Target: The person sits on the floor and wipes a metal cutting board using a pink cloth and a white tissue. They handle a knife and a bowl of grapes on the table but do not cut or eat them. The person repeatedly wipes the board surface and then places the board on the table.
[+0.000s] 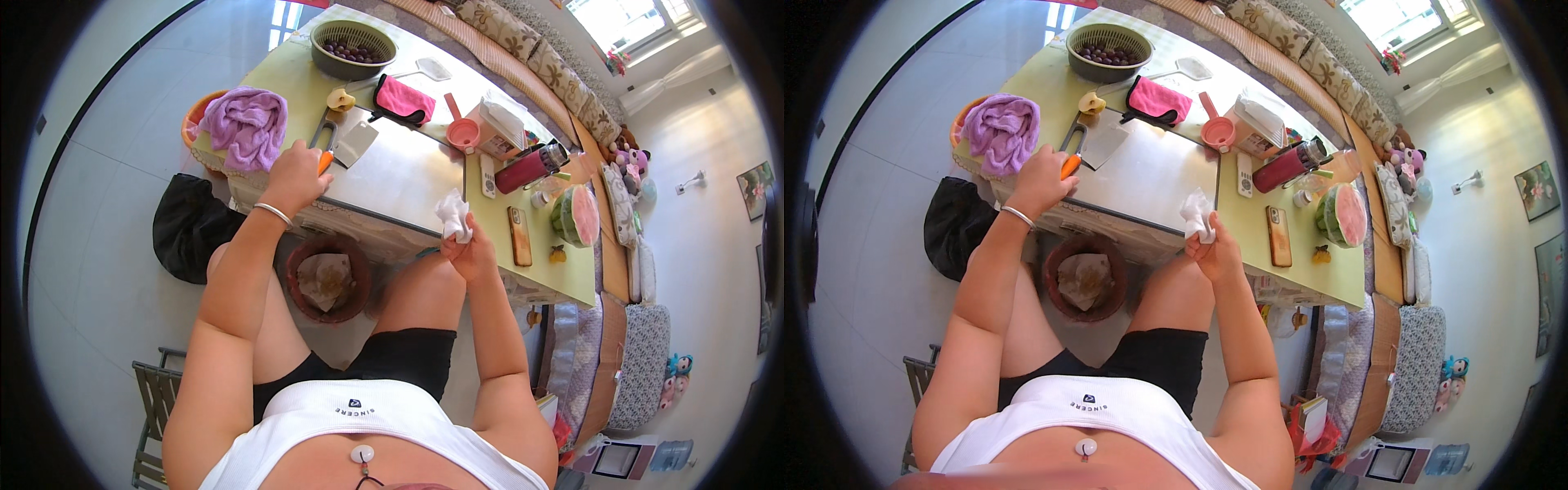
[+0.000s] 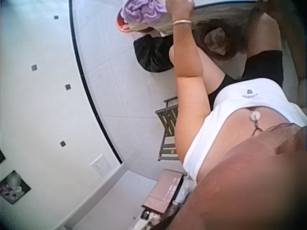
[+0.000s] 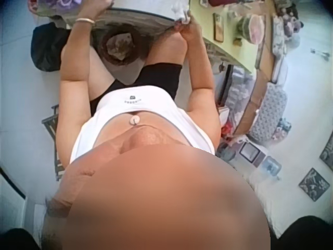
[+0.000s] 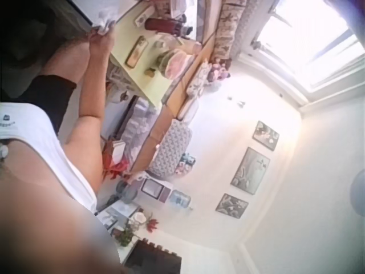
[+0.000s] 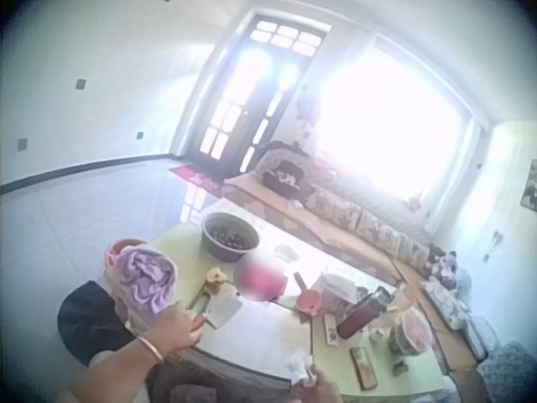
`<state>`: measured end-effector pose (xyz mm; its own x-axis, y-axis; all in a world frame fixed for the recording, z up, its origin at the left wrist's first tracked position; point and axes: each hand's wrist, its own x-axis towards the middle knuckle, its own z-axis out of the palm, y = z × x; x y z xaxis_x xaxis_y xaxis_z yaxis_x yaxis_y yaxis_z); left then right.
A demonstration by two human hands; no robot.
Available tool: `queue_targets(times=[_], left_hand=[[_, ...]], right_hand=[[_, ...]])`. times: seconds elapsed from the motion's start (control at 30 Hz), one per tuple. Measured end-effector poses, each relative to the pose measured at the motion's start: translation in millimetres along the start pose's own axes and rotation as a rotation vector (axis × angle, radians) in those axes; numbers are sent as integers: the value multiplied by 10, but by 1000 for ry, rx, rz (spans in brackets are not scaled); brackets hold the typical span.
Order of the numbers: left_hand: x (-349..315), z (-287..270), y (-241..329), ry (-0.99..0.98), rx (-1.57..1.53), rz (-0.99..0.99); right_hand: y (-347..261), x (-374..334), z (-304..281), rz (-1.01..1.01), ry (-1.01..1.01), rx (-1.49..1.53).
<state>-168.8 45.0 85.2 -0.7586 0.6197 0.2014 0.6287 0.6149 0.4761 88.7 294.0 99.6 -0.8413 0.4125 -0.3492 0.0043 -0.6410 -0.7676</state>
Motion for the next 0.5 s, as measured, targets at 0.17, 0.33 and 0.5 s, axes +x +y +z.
queue_targets(times=[0.17, 0.33, 0.5], left_hand=[[8, -13, -28, -17, -43, 12], [14, -7, -29, -25, -55, 13], [21, -8, -22, -30, -33, 14]], right_hand=[[5, 115, 38, -69, 95, 8], [-123, 551, -349, -468, 158, -706], [208, 731, -116, -525, 228, -1922]])
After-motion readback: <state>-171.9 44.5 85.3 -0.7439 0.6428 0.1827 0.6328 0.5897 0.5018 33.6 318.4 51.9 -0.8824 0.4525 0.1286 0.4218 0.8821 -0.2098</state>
